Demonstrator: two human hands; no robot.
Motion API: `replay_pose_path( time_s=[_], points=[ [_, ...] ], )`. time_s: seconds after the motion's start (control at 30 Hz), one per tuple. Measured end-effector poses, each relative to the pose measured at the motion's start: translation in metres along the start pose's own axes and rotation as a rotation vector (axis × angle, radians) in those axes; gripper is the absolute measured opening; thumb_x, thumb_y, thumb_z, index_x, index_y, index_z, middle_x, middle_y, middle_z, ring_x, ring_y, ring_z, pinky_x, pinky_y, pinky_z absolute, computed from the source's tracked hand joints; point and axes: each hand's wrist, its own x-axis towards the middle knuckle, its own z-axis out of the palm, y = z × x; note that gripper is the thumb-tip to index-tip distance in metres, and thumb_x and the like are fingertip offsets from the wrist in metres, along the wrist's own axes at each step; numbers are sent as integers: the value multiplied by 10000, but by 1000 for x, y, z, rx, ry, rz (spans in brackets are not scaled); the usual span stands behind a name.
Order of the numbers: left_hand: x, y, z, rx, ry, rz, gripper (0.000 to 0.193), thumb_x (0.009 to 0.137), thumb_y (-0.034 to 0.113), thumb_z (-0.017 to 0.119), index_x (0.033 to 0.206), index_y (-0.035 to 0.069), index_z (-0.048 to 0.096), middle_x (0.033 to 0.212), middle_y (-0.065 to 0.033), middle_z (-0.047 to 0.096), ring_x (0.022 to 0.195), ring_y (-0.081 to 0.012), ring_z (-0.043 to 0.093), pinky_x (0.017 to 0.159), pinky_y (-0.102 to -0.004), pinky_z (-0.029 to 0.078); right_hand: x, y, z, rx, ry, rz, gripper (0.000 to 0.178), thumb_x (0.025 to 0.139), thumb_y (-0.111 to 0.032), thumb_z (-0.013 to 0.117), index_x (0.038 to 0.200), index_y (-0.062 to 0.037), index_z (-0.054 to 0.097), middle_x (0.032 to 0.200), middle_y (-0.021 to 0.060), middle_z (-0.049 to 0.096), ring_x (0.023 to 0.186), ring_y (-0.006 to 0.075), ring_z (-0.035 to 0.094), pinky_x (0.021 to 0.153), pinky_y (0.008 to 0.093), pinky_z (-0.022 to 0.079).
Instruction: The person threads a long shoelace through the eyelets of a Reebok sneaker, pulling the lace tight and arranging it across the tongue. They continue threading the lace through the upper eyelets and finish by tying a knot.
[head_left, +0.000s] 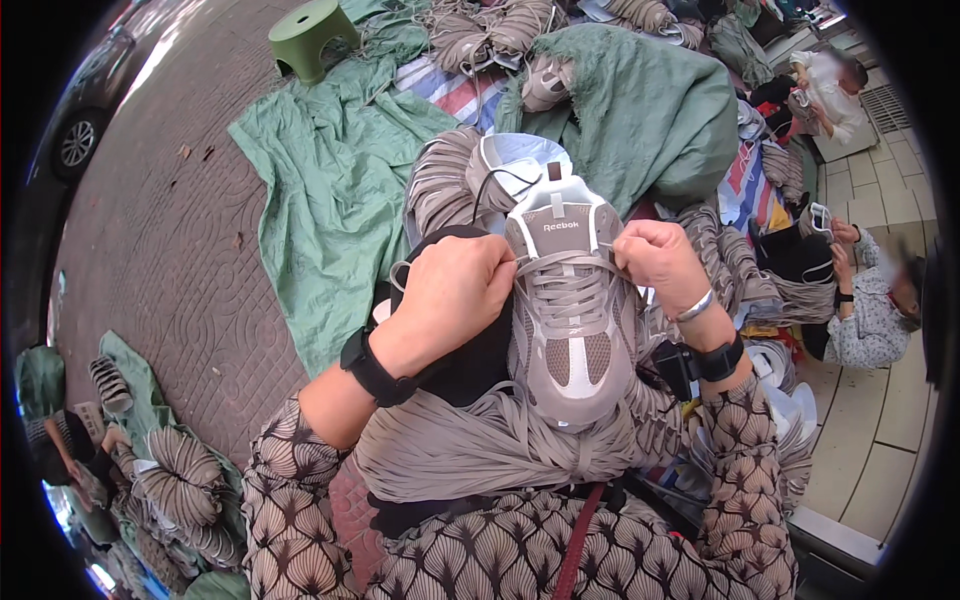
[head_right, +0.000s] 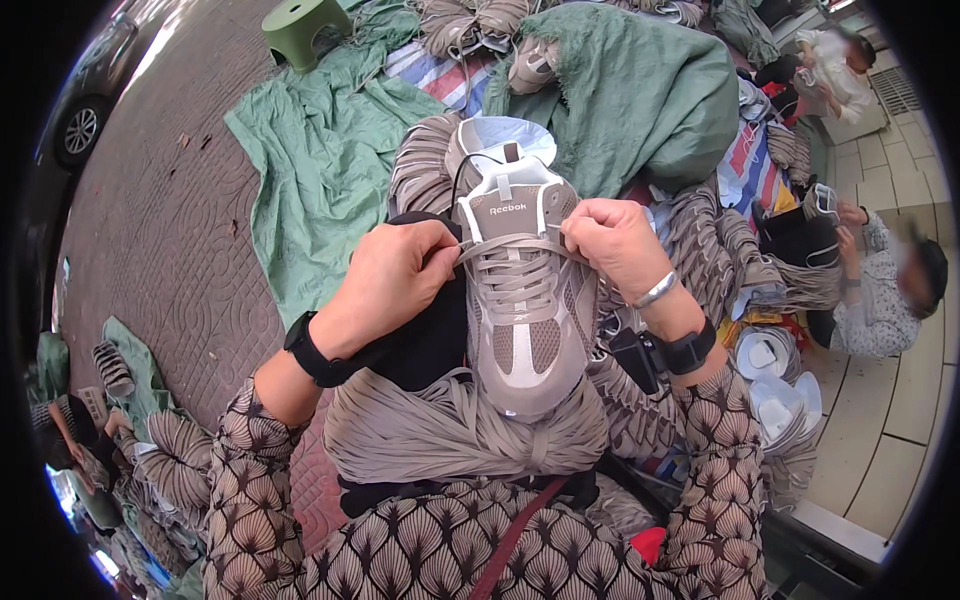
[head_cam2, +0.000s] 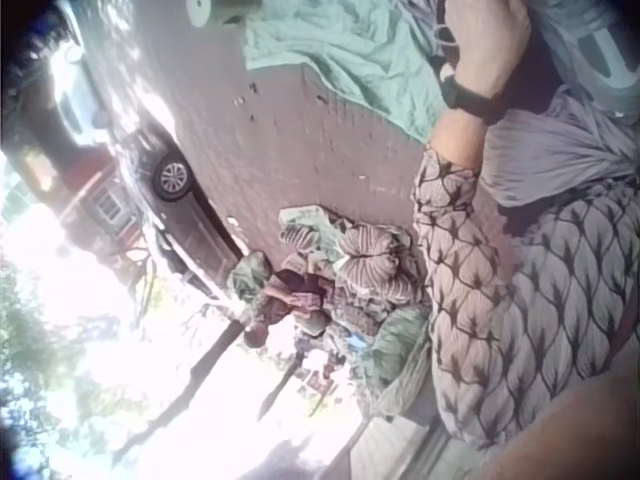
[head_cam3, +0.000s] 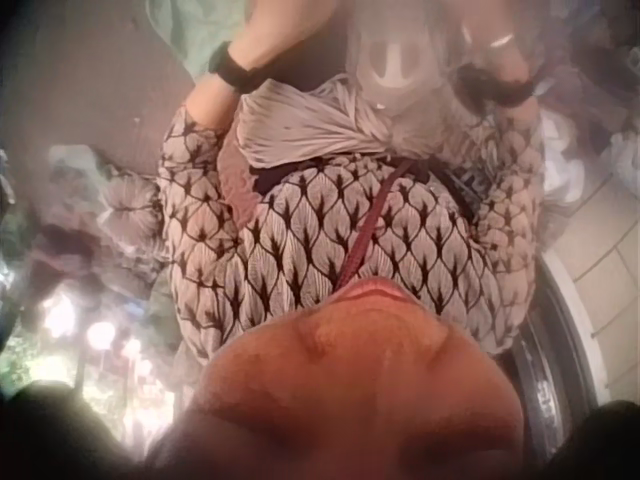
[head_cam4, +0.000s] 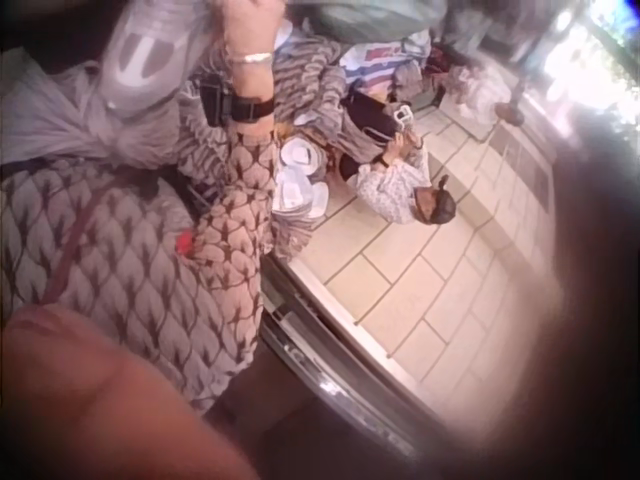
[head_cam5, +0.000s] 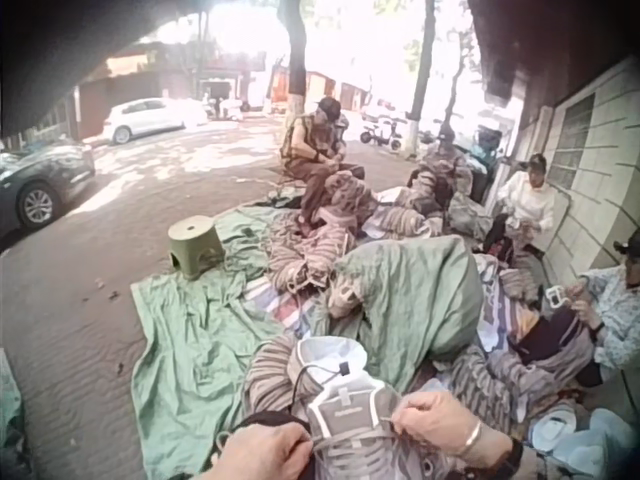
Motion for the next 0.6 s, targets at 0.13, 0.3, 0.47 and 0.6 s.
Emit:
replay_pose_path(
  time_s=[0.13,0.3,0.47,0.6],
  points=[
    [-1,4,3,87,9,-32,137,846,152,619,816,34,683,726,-163,669,684,-356,659,622,-432,518,0,-3,16,-634,186,-389,152,802,-142,656,720,-15,644,543,55,565,497,132,558,486,296,416],
    [0,3,7,105,16,-6,132,837,149,614,817,37,679,699,-174,655,663,-363,653,608,-448,510,0,-15,24,-845,226,-496,137,767,-150,638,734,-17,650,608,164,592,523,284,618,517,350,463],
    [2,2,8,106,29,11,129,838,146,609,812,36,671,675,-178,644,640,-370,645,596,-459,504,0,-15,19,-789,151,-459,145,778,-144,629,736,-6,637,609,163,584,518,269,602,527,338,463],
    [12,6,13,173,-8,35,137,838,150,617,784,26,637,646,-175,626,637,-373,640,590,-467,499,0,-19,14,-831,74,-431,156,791,-145,645,728,-5,616,613,147,579,540,271,594,550,351,462]
  ],
)
